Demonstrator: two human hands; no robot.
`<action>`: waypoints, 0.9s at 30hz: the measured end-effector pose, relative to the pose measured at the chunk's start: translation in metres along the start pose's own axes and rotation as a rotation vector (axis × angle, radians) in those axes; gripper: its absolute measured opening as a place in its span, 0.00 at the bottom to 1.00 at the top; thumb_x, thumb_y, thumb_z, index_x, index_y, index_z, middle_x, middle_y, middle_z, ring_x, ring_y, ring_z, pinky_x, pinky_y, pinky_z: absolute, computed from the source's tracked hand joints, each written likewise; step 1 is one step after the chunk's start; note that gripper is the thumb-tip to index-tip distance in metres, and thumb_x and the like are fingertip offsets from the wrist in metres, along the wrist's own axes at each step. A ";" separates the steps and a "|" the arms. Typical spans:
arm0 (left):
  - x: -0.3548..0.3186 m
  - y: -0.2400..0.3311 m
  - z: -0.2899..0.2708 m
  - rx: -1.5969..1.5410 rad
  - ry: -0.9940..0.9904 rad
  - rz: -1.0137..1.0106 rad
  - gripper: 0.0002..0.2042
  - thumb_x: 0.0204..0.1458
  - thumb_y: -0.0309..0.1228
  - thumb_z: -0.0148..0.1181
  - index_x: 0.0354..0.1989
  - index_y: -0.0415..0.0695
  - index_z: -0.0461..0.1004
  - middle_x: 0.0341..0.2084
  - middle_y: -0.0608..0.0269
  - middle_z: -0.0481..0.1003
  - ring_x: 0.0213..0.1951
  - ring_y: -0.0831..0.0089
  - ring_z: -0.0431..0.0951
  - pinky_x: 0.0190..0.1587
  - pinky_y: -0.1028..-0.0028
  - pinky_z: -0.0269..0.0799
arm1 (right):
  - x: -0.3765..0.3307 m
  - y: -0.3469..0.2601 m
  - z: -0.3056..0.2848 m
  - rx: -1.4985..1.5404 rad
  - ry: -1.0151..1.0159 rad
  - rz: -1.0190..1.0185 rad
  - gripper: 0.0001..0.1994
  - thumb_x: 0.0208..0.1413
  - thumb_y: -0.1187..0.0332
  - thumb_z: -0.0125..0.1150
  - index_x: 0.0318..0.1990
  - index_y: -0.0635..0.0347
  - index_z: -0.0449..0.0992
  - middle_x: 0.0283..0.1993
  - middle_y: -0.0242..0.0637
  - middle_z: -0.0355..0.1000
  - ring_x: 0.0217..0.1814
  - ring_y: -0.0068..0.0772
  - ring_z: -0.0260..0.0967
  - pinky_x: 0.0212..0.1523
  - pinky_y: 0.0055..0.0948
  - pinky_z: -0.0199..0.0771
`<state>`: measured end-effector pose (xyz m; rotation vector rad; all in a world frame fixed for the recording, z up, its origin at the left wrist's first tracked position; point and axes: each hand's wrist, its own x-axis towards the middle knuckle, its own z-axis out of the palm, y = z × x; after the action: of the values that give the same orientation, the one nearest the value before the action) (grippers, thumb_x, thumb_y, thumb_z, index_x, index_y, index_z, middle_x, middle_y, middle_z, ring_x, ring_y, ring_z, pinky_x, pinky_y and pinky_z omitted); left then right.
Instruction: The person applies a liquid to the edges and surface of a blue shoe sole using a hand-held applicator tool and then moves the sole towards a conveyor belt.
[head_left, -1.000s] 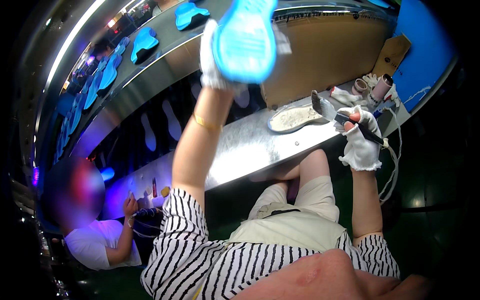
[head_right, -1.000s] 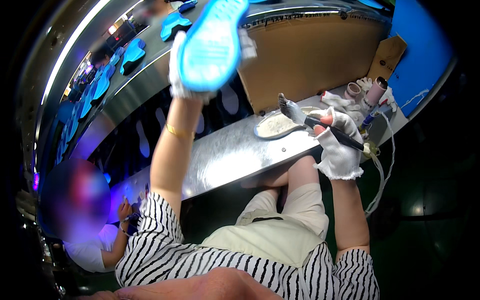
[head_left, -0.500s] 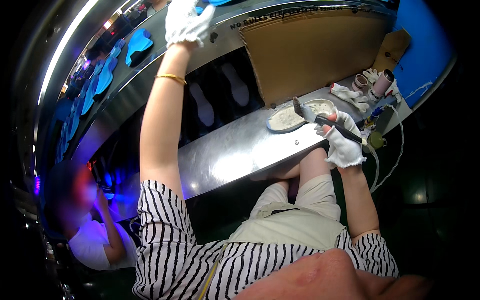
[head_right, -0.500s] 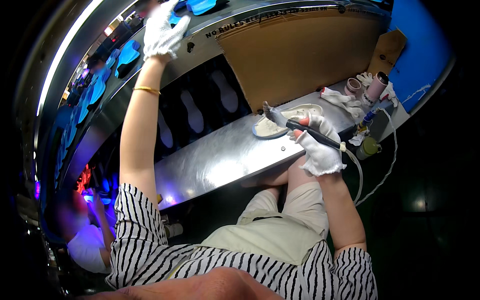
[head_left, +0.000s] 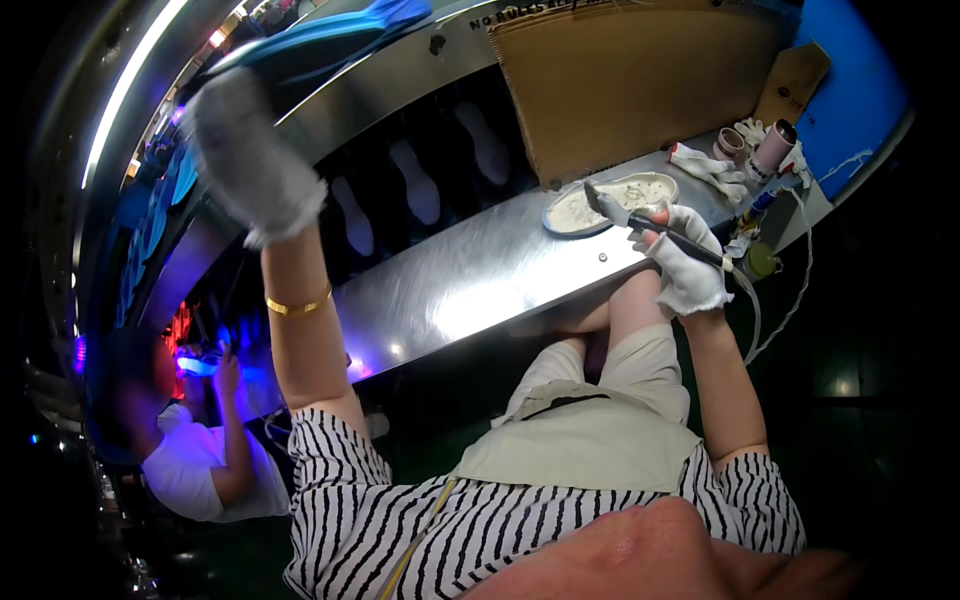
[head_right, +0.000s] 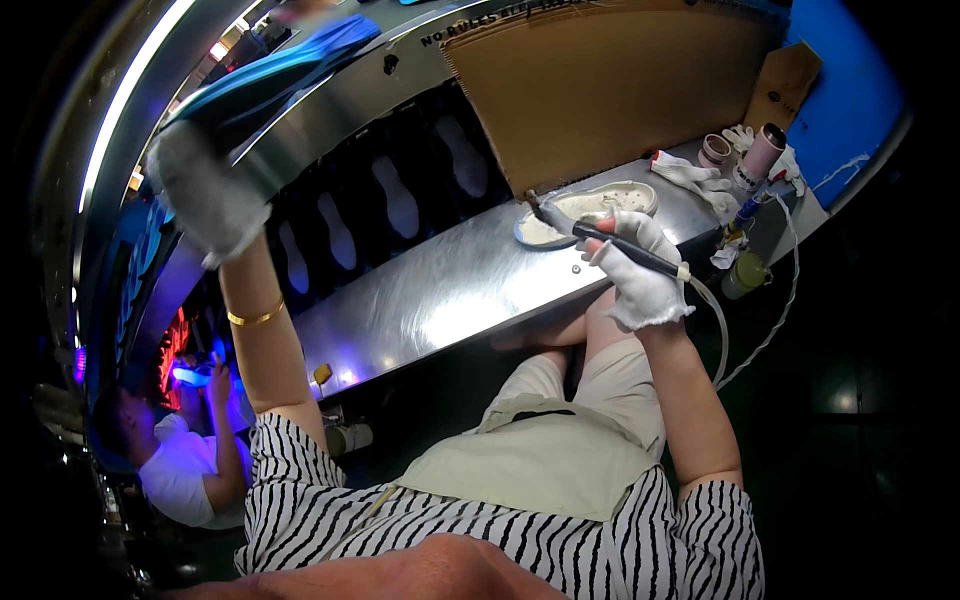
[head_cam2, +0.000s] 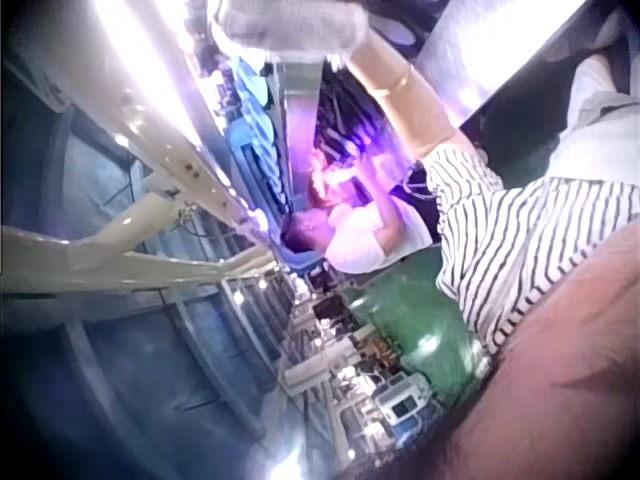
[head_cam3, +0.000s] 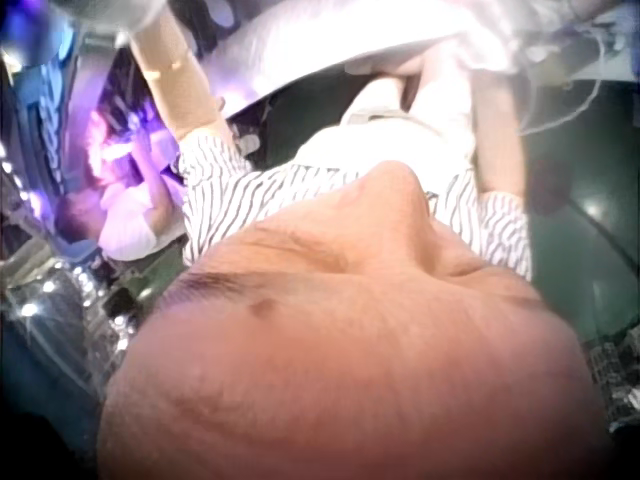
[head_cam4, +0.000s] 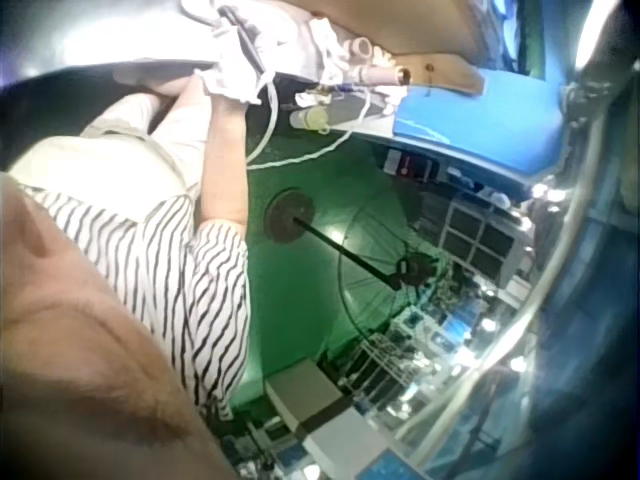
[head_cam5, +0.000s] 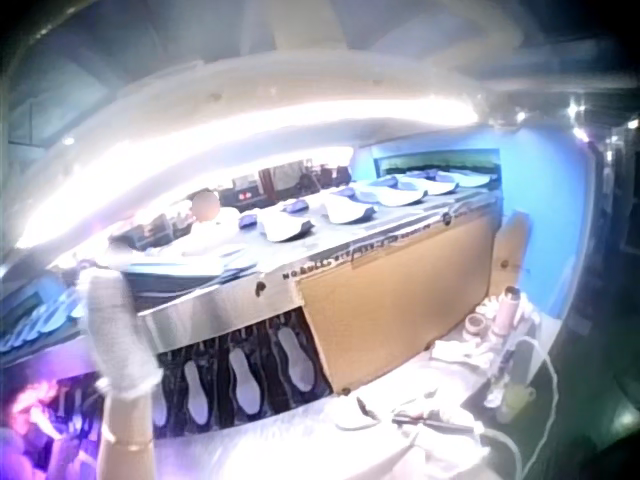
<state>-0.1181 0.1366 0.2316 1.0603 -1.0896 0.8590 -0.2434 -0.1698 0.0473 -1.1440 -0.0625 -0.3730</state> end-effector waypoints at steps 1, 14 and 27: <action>0.003 0.017 -0.007 -0.181 -0.060 -0.058 0.15 0.55 0.38 0.48 0.36 0.39 0.75 0.40 0.51 0.73 0.40 0.62 0.74 0.46 0.68 0.72 | 0.000 -0.001 -0.001 0.056 0.025 0.010 0.09 0.48 0.80 0.59 0.37 0.64 0.71 0.34 0.34 0.72 0.34 0.23 0.71 0.39 0.21 0.71; -0.220 0.009 0.052 -1.019 0.375 -1.338 0.34 0.51 0.64 0.38 0.49 0.45 0.69 0.54 0.51 0.65 0.53 0.52 0.64 0.54 0.54 0.64 | -0.005 0.008 0.005 -0.048 -0.143 0.070 0.08 0.47 0.79 0.58 0.36 0.62 0.70 0.32 0.31 0.69 0.31 0.19 0.68 0.36 0.19 0.70; -0.230 0.026 0.121 -0.929 0.471 -1.218 0.43 0.46 0.70 0.33 0.63 0.49 0.51 0.55 0.52 0.63 0.54 0.59 0.67 0.55 0.60 0.67 | 0.010 0.005 0.059 -0.266 -0.238 -0.174 0.08 0.47 0.79 0.58 0.36 0.63 0.70 0.32 0.34 0.71 0.33 0.20 0.70 0.36 0.20 0.72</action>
<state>-0.2332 0.0193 0.0294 0.4837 -0.2033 -0.3858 -0.2238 -0.1181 0.0696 -1.4476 -0.3308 -0.4062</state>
